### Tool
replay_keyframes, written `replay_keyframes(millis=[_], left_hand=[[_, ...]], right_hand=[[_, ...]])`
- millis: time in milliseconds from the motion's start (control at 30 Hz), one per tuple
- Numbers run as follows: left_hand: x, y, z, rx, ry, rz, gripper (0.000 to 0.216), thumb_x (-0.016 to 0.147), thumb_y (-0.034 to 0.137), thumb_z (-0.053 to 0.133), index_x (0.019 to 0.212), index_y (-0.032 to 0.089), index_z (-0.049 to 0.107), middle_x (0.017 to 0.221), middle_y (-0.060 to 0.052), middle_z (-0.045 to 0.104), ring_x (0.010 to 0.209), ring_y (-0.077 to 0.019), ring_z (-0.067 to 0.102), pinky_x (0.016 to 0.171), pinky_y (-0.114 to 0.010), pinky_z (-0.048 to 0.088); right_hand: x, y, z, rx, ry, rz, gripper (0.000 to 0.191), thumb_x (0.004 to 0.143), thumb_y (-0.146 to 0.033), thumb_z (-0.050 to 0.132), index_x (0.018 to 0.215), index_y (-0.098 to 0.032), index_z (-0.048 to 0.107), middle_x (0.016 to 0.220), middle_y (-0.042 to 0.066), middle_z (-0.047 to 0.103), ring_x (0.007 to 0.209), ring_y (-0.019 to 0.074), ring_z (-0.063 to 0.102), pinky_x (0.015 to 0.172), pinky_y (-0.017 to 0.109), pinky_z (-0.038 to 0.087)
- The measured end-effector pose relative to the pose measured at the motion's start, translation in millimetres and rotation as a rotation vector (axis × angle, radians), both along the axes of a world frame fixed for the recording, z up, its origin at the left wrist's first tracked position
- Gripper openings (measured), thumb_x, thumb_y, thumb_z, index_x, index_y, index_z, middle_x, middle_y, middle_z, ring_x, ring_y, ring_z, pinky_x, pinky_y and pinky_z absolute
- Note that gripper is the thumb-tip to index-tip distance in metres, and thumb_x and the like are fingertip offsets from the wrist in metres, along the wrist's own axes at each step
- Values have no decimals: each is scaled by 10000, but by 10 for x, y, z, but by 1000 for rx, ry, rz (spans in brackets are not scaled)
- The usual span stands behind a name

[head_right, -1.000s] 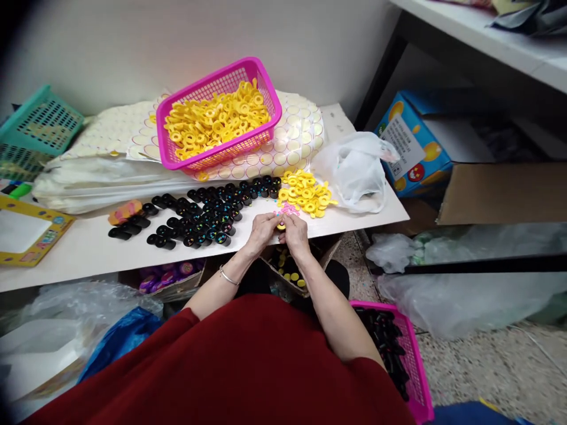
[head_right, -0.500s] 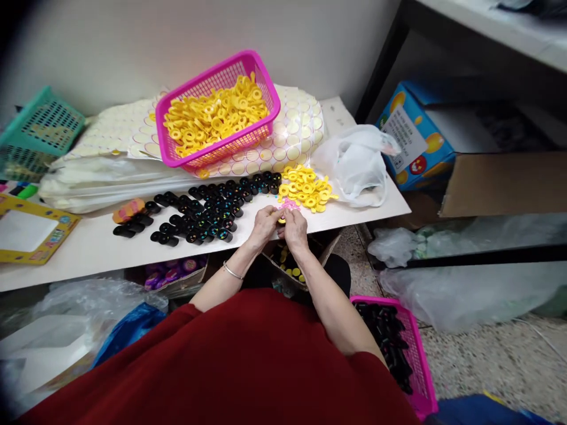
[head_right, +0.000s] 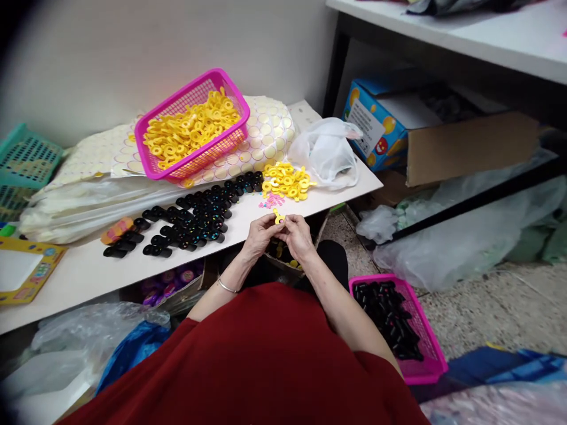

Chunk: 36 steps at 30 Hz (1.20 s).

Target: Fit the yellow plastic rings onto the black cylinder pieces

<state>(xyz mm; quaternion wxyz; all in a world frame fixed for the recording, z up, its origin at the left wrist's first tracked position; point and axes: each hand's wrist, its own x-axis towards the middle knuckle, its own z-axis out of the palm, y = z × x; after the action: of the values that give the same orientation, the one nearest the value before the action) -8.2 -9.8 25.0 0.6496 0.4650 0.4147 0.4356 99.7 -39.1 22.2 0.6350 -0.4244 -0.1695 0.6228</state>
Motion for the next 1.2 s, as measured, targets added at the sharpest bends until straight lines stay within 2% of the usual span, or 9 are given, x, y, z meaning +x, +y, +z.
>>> replay_keyframes(millis=[167,333,600,733,800,933,1000,1100,1200], left_hand=[[46,-234,89,24,59,-210,377,541,340,824,841,141,710,821,-14,619,761,-115,566,736,-262,469],[123,-368,79,92,139,-307,385,550,332,829,891,181,734,918,-31,615,862,-143,568,759,-268,478],[181,-432,225,44,327,-454,348,504,259,823,828,154,753,844,-23,609,758,-132,556,667,-261,469],[218,-419,124,-17,351,-441,296,515,303,808,741,122,746,759,-21,596,674,-119,526,605,-263,439],[232,-423,53,-13,320,-452,311,537,327,802,770,129,745,800,-29,605,714,-131,543,651,-280,456],[245,-466,-39,202,209,-454,435,500,332,849,888,176,732,951,-44,612,908,-172,560,852,-331,464],[234,-479,-60,276,176,-432,436,518,380,848,886,181,725,943,-47,609,921,-177,553,879,-345,455],[188,-466,-75,317,173,-457,443,559,450,824,902,188,726,945,-59,608,938,-189,542,903,-377,439],[133,-442,-77,359,217,-526,489,571,468,817,980,216,727,966,-65,597,1017,-213,510,975,-418,398]], right_hand=[[278,-429,115,-64,-20,129,375,591,-371,816,823,-190,583,751,-35,626,650,96,611,589,249,561],[392,-686,148,-91,15,78,385,579,-393,826,828,-177,628,775,-26,632,657,85,607,625,245,567],[450,-895,77,-137,28,107,423,516,-349,862,823,-161,639,736,-12,663,557,104,623,572,286,582],[367,-903,-49,-179,14,-16,380,504,-340,863,750,-154,642,675,-12,648,524,101,604,527,264,563],[324,-900,-92,-200,54,-71,365,494,-322,867,724,-161,634,688,-10,652,554,100,611,546,253,564],[309,-923,-77,-167,123,-81,387,504,-297,872,772,-193,612,797,-13,663,707,120,650,699,281,586],[337,-937,-55,-145,106,-17,387,556,-379,848,785,-199,593,833,-1,659,738,136,648,715,316,588],[403,-926,-69,-174,64,60,434,667,-601,703,759,-199,566,799,17,641,707,153,626,646,350,585],[477,-874,-134,-216,62,112,488,695,-682,620,731,-199,558,725,9,618,658,148,604,555,301,553]])
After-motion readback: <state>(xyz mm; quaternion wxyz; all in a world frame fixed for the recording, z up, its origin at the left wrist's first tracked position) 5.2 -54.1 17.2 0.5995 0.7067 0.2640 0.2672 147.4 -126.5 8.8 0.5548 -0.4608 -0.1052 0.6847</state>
